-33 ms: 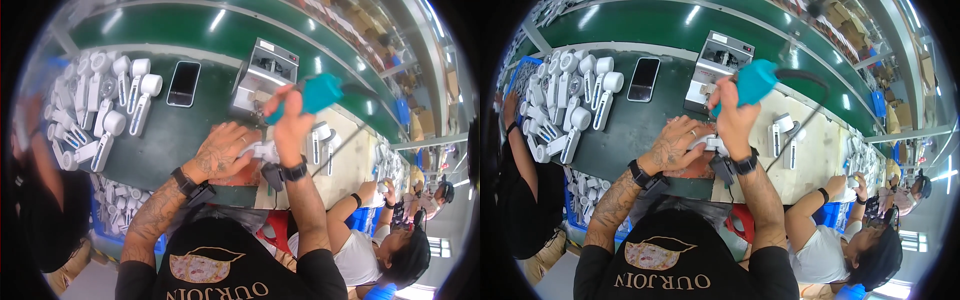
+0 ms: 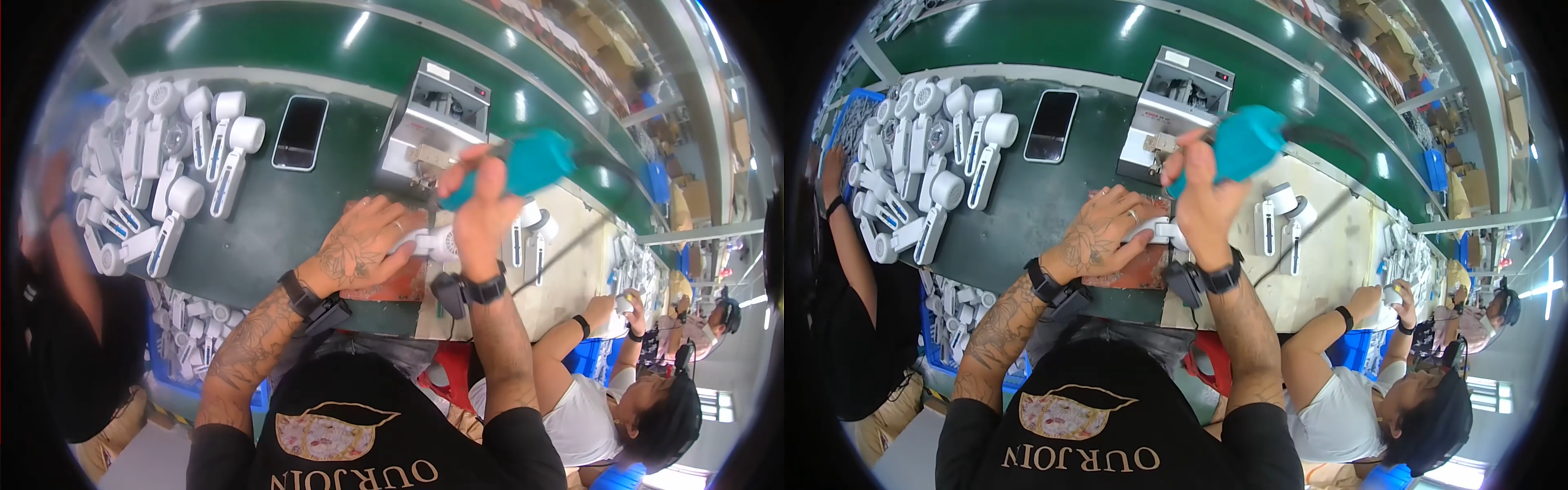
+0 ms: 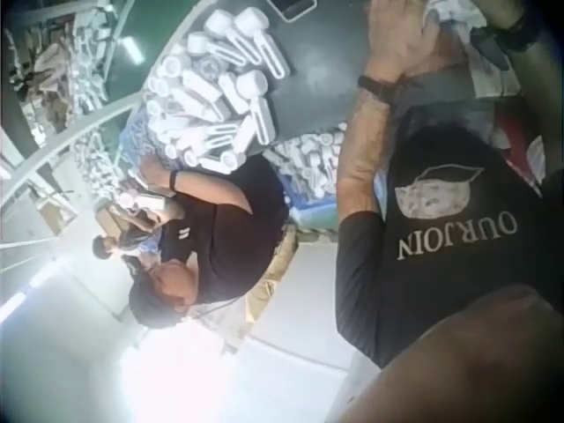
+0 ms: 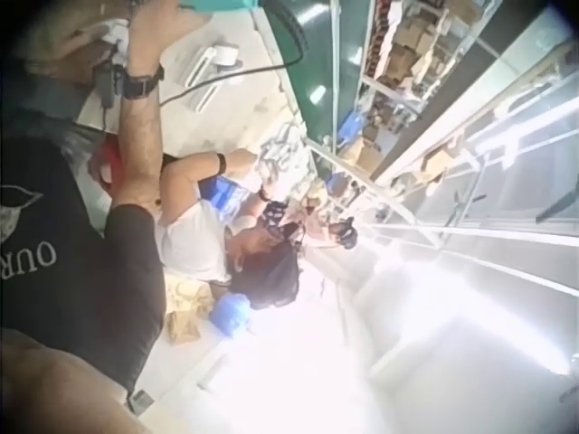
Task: The person assembles a handheld fan by fitting a plastic cover onto the handle and driving a screw into the casing with a power screwdriver. After completing the assembly, the person places the finished fan onto the conveyor belt and picks up another to repeat the process.
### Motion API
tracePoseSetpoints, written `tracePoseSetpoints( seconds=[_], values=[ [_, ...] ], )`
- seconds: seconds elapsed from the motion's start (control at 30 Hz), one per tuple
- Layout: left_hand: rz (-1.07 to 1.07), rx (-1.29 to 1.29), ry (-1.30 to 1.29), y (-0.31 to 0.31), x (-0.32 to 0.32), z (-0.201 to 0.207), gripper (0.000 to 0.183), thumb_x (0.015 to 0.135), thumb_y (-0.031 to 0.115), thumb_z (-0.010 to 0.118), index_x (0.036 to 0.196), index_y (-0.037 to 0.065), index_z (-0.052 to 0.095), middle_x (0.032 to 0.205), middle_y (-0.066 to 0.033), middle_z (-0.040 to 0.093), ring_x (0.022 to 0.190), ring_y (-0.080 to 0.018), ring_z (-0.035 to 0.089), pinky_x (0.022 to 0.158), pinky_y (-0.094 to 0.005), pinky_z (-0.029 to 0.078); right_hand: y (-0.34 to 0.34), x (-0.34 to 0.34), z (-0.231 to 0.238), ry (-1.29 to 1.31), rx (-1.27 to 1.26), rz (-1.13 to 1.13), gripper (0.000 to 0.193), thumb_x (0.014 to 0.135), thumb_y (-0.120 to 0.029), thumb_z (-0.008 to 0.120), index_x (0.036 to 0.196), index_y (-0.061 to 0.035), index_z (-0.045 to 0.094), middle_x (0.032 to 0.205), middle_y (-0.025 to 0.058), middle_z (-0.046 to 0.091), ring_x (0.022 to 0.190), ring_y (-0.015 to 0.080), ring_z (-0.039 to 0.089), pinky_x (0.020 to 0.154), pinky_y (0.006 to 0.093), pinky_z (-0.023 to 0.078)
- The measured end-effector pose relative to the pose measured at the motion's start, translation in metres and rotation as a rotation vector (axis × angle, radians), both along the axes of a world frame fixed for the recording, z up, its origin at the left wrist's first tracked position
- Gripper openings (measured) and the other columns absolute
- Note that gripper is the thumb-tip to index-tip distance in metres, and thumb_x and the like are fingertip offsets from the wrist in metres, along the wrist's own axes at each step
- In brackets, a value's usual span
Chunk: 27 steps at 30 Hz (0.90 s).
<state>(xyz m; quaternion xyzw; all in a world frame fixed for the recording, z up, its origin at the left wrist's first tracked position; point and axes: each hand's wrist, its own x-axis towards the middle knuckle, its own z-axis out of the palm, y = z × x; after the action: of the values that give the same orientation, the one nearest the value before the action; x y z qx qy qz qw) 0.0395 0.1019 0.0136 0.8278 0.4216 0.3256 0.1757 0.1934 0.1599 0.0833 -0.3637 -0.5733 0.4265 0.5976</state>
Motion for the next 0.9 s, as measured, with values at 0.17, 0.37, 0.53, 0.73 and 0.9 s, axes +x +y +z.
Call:
tracePoseSetpoints(
  seconds=[0.17, 0.37, 0.53, 0.73, 0.9],
  values=[
    [-0.012, -0.005, 0.026, 0.001, 0.005, 0.001, 0.046, 0.091, 0.028, 0.065, 0.132, 0.008, 0.059, 0.112, -0.0105, 0.059, 0.108, -0.0295, 0.055, 0.095, -0.0453, 0.044, -0.038, 0.033, 0.001, 0.033, -0.037, -0.001, 0.066, 0.094, -0.062, 0.061, 0.106, 0.003, 0.056, 0.066, 0.0072, 0.053, 0.06, 0.0195, 0.056, 0.055, 0.0317, 0.044],
    [0.016, 0.005, 0.005, -0.001, 0.006, -0.002, 0.039, 0.09, 0.029, 0.07, 0.124, 0.011, 0.066, 0.116, -0.0066, 0.063, 0.104, -0.0294, 0.057, 0.093, -0.0461, 0.044, -0.05, 0.038, -0.008, 0.007, -0.074, 0.031, 0.07, 0.093, -0.064, 0.061, 0.108, 0.0041, 0.055, 0.068, 0.0087, 0.055, 0.06, 0.0203, 0.057, 0.057, 0.0326, 0.045],
    [0.017, 0.01, -0.002, -0.003, 0.006, -0.006, 0.04, 0.09, 0.029, 0.069, 0.125, 0.01, 0.066, 0.116, -0.0069, 0.063, 0.105, -0.0297, 0.056, 0.093, -0.0458, 0.044, -0.052, 0.034, -0.024, 0.053, -0.102, 0.051, 0.061, 0.095, -0.057, 0.064, 0.103, 0.002, 0.053, 0.07, 0.0087, 0.055, 0.062, 0.0199, 0.056, 0.058, 0.0335, 0.046],
    [0.009, -0.005, -0.007, 0.002, 0.009, -0.001, 0.039, 0.089, 0.028, 0.069, 0.124, 0.01, 0.066, 0.119, -0.0068, 0.063, 0.105, -0.0306, 0.057, 0.093, -0.0452, 0.044, -0.052, 0.031, -0.031, 0.15, -0.064, 0.083, 0.051, 0.094, -0.049, 0.069, 0.097, -0.0013, 0.05, 0.074, 0.0096, 0.056, 0.063, 0.0195, 0.056, 0.058, 0.0341, 0.047],
    [-0.027, -0.042, -0.087, 0.008, -0.002, 0.008, 0.039, 0.087, 0.028, 0.068, 0.119, 0.007, 0.062, 0.115, -0.0109, 0.06, 0.106, -0.0333, 0.057, 0.092, -0.0465, 0.046, -0.044, 0.033, -0.063, 0.069, -0.058, -0.07, 0.042, 0.101, -0.044, 0.059, 0.101, -0.0016, 0.057, 0.078, 0.0084, 0.061, 0.066, 0.0187, 0.058, 0.061, 0.0331, 0.048]
  ],
)
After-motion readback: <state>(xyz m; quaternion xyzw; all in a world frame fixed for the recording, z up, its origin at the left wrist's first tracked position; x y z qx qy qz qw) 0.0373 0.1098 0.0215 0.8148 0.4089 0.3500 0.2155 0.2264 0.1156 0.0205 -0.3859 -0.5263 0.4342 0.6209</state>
